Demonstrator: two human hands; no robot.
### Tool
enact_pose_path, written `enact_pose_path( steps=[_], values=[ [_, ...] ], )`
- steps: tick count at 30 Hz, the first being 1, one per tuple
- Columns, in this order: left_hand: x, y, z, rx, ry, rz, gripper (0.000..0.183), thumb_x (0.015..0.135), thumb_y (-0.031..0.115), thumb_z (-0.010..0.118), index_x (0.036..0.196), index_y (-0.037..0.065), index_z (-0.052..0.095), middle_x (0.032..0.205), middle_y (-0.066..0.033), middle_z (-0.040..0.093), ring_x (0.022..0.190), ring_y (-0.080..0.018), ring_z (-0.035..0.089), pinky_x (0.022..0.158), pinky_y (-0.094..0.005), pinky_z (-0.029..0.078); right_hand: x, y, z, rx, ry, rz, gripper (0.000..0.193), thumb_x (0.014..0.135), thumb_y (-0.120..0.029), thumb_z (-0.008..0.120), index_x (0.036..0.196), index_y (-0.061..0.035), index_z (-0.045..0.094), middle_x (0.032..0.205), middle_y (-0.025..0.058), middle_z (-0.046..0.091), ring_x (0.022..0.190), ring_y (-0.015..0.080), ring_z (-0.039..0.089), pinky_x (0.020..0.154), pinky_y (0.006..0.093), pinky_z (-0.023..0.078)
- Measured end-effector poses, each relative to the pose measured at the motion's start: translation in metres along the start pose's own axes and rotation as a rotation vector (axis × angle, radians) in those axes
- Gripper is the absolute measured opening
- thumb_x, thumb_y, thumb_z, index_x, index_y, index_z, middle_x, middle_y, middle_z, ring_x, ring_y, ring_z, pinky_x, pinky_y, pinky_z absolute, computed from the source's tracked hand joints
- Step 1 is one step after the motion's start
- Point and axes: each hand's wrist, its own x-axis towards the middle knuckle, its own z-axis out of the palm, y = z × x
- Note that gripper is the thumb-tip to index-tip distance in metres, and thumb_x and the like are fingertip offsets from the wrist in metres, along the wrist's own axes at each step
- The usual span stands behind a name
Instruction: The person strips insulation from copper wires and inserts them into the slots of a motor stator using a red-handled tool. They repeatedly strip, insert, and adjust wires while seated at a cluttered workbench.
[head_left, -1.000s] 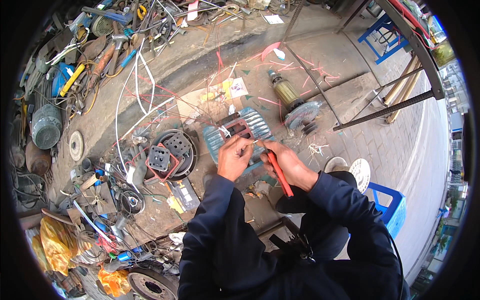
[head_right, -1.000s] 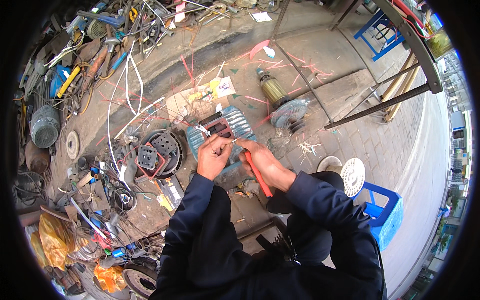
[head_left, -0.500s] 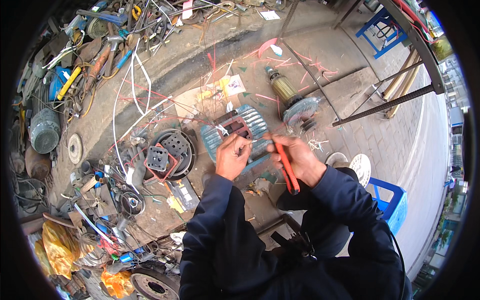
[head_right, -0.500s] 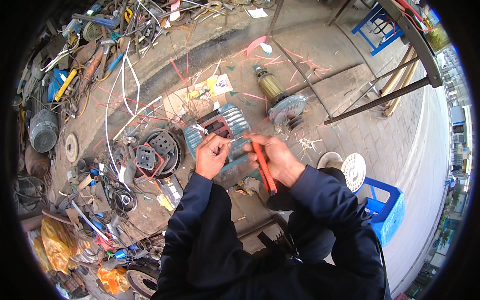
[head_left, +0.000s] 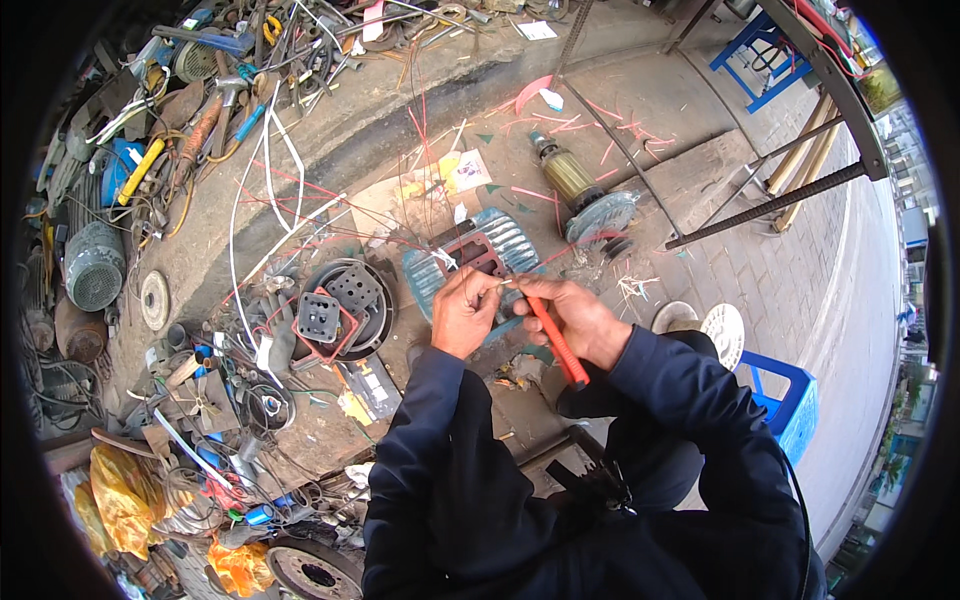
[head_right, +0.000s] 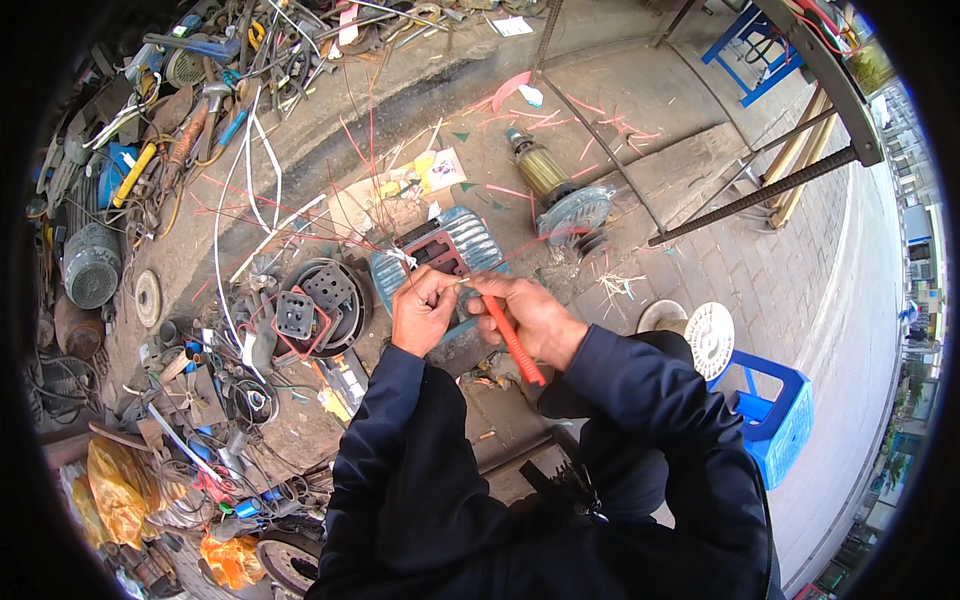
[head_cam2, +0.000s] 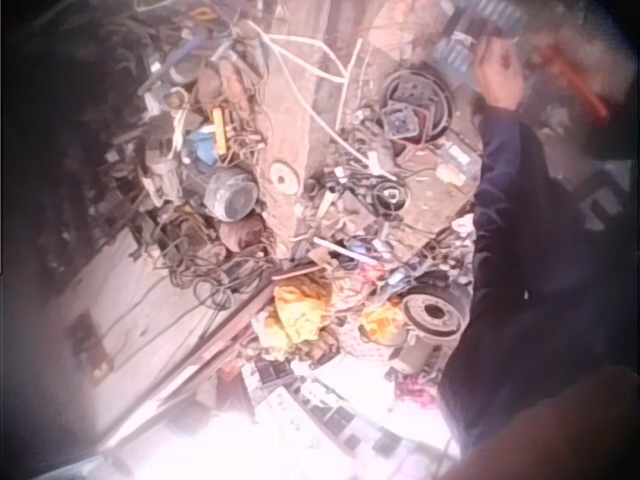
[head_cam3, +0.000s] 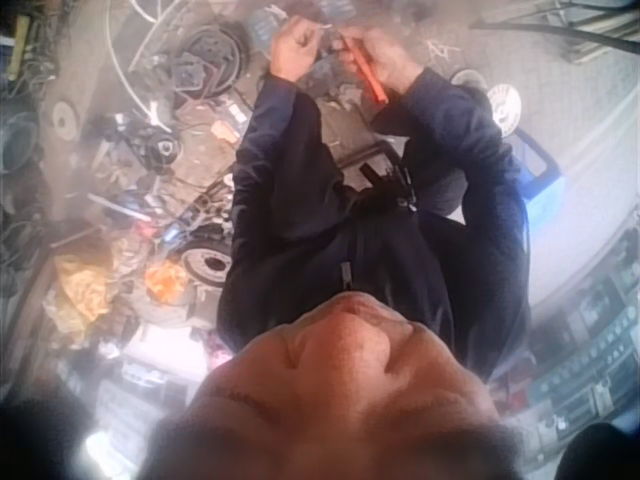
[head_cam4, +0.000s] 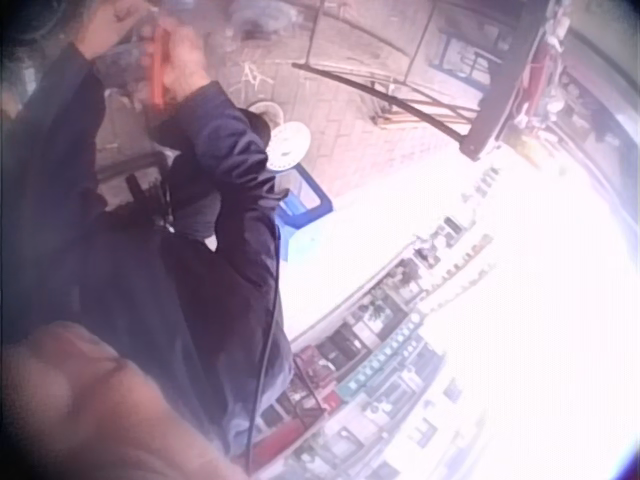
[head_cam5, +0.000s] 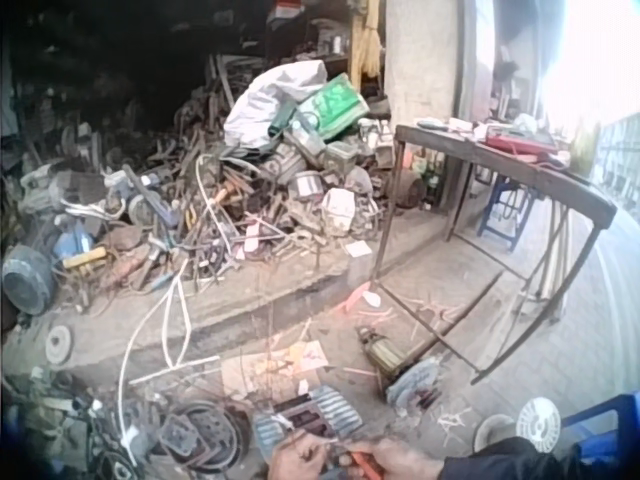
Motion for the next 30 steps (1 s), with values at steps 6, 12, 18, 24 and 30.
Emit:
enact_pose_path(
  steps=[6,12,18,24,30],
  values=[
    [-0.001,-0.003,-0.001,-0.033,-0.022,-0.074,0.012,0.086,-0.004,0.076,0.093,0.004,0.071,0.077,-0.0036,0.059,0.065,-0.0148,0.054,0.059,-0.0321,0.043,-0.012,0.000,-0.018,0.034,0.017,-0.181,0.026,0.104,-0.021,0.063,0.126,-0.0082,0.062,0.088,0.0048,0.064,0.061,0.0137,0.054,0.052,0.0308,0.043],
    [0.013,-0.014,-0.023,-0.379,-0.241,-0.134,0.008,0.093,-0.002,0.074,0.100,0.002,0.073,0.087,-0.0009,0.067,0.079,-0.0081,0.060,0.070,-0.0278,0.049,0.007,0.011,-0.006,-0.772,-0.083,-0.509,0.037,0.102,-0.013,0.070,0.139,-0.0072,0.069,0.106,0.0070,0.076,0.079,0.0092,0.062,0.071,0.0274,0.052],
    [0.024,-0.022,-0.043,-0.500,-0.515,-0.267,0.005,0.097,0.004,0.074,0.101,0.001,0.074,0.093,-0.0011,0.070,0.088,-0.0099,0.063,0.080,-0.0292,0.051,-0.027,-0.019,-0.015,-1.169,-0.100,-0.784,0.037,0.095,-0.007,0.075,0.132,-0.0028,0.073,0.119,0.0131,0.077,0.092,0.0143,0.067,0.083,0.0299,0.055],
    [0.035,-0.025,-0.051,-0.463,-0.645,-0.150,0.011,0.096,0.009,0.075,0.102,0.000,0.074,0.096,-0.0033,0.068,0.091,-0.0133,0.063,0.083,-0.0311,0.050,-0.009,-0.024,0.000,-1.624,-0.331,-1.010,0.049,0.090,-0.005,0.075,0.138,-0.0085,0.069,0.082,0.0127,0.062,0.069,0.0287,0.060,0.064,0.0397,0.050],
    [0.036,-0.026,-0.053,-0.494,-0.689,-0.190,0.013,0.095,0.014,0.077,0.100,0.002,0.074,0.092,-0.0024,0.070,0.091,-0.0127,0.064,0.084,-0.0324,0.051,-0.020,-0.040,0.011,-1.830,-0.388,-1.203,0.053,0.083,-0.004,0.078,0.135,-0.0071,0.071,0.079,0.0099,0.060,0.068,0.0299,0.061,0.062,0.0412,0.052]
  ],
)
